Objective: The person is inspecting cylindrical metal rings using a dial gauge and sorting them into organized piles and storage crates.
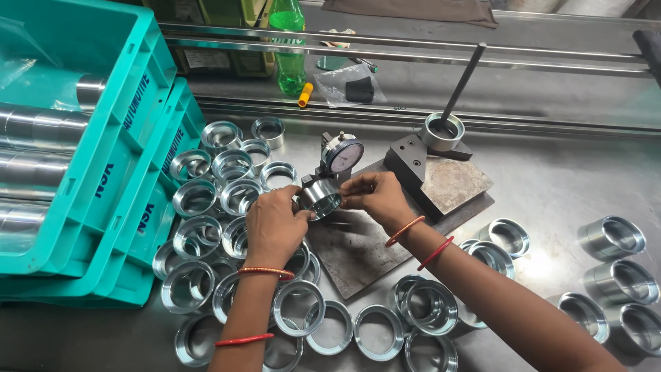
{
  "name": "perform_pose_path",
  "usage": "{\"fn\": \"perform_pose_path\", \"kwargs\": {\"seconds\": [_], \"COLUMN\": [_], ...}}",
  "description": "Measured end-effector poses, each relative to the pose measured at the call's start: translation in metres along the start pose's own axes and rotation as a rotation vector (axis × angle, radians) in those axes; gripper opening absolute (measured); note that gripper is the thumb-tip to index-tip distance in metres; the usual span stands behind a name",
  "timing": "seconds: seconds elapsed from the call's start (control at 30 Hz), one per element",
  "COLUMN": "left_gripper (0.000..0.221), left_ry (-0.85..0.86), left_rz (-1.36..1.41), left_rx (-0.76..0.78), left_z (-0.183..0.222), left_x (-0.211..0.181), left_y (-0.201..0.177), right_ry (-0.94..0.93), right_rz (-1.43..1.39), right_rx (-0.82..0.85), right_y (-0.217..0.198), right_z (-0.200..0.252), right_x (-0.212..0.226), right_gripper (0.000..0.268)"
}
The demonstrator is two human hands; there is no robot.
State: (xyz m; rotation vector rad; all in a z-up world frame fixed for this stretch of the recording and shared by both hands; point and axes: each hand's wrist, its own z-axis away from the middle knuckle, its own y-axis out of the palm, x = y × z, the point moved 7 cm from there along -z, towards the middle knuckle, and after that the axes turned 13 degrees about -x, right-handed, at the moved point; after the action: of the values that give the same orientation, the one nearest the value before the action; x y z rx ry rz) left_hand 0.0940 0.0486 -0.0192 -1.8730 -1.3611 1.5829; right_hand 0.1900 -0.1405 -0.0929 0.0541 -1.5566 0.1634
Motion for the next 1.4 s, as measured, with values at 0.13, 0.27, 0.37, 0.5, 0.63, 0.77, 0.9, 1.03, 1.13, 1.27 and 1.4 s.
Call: {"fn": "perform_pose_path", "kwargs": {"seconds": [0.13,0.27,0.37,0.5,0.63,0.77,0.9,1.03,1.13,1.27,1.4], "left_gripper": [0.048,0.061,0.065,0.060,0.058,0.056,0.057,0.058,0.060,0.061,0.063], "left_ry": [-0.085,0.006,-0.020,-0.007,-0.018,-0.038,-0.022,-0.024,-0.029,-0.026,-0.024], "left_rz": [0.038,0.068,0.037,0.022,0.002,-0.035,-0.055,-0.059,-0.064,-0.079,-0.090], "left_rx": [-0.020,-0.129,-0.089,-0.094,-0.077,-0.054,-0.062,-0.070,-0.074,-0.084,-0.073], "left_z": [-0.003,-0.007,-0.012,-0.014,-0.016,-0.019,-0.020,-0.021,-0.022,-0.023,-0.023], "left_x": [0.001,-0.010,-0.015,-0.022,-0.024,-0.029,-0.032,-0.034,-0.035,-0.035,-0.036], "left_y": [-0.001,-0.004,0.001,0.001,0.005,0.003,0.004,0.004,0.005,0.005,0.007], "right_ry": [0.023,-0.010,0.007,0.023,0.054,0.114,0.128,0.155,0.175,0.195,0.217], "right_rz": [0.047,0.123,0.157,0.163,0.111,0.033,0.024,0.005,0.004,-0.001,-0.009], "right_rx": [-0.003,-0.003,-0.019,-0.018,0.016,0.048,0.055,0.066,0.069,0.077,0.077], "right_y": [-0.002,-0.005,-0.008,-0.011,-0.012,-0.012,-0.014,-0.013,-0.013,-0.013,-0.013], "right_z": [0.000,-0.004,-0.003,0.001,-0.001,0.000,0.000,0.002,0.004,0.004,0.008], "right_x": [-0.003,-0.009,-0.008,-0.004,-0.013,-0.018,-0.023,-0.023,-0.022,-0.024,-0.021], "right_gripper": [0.023,0.024,0.023,0.024,0.026,0.029,0.031,0.033,0.034,0.034,0.033]}}
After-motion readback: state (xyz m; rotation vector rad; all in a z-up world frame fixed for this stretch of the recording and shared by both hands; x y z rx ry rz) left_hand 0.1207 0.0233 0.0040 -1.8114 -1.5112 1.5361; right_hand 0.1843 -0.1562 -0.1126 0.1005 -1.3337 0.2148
